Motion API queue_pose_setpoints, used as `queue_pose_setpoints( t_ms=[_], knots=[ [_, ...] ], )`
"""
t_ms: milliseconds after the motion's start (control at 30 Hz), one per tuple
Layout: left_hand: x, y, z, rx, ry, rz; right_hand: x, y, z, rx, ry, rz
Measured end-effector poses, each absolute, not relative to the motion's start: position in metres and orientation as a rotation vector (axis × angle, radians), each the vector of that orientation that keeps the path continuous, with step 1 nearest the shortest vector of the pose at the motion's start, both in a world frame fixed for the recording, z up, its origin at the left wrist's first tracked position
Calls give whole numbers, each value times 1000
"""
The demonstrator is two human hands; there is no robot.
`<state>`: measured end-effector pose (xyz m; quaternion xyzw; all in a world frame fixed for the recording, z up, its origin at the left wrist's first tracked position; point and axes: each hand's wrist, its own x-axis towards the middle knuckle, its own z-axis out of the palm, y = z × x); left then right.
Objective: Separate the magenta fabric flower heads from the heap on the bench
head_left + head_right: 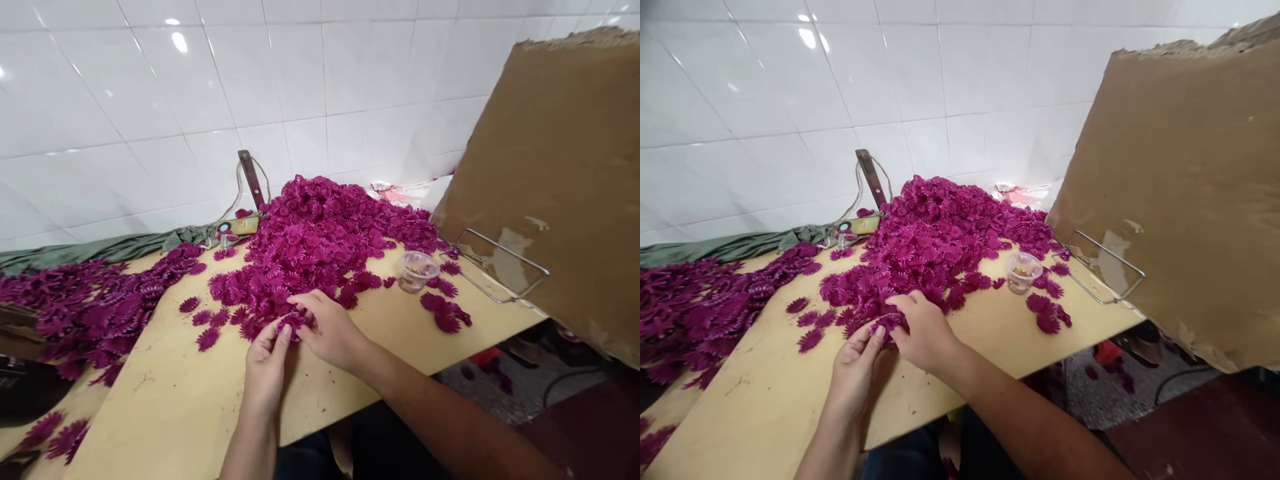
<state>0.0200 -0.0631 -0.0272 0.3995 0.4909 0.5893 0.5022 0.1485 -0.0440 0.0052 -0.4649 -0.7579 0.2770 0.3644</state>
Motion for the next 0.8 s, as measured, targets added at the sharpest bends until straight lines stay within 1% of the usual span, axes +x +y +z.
queue_pose_setpoints(
  t_ms=[100, 200, 300, 400, 500, 600, 700, 733, 800],
  knots=[
    [20, -62, -28, 956, 1208, 1447, 145, -48, 6, -1112, -2028, 652],
    [23, -63, -26, 986, 1218, 1484, 140, -51, 8, -1153, -1955, 662],
    [28, -66, -22, 1070, 1244, 1465, 140, -42, 8, -1230, -1770, 770],
    [30, -70, -18, 1139, 1259, 1517, 154, -16, 10, -1299, -1486, 874],
    [28, -71, -12, 1088, 1229, 1609, 178, 17, 15, -1451, -1183, 864],
    [28, -67, -5, 961, 1209, 1585, 194, 32, 21, -1491, -1264, 722],
    [32, -59, -2, 943, 1209, 1525, 192, 19, 25, -1458, -1489, 581],
    [34, -56, -2, 965, 1208, 1518, 188, 9, 27, -1409, -1558, 574],
    [37, -51, -4, 1011, 1209, 1513, 177, -10, 29, -1282, -1679, 685]
  ],
)
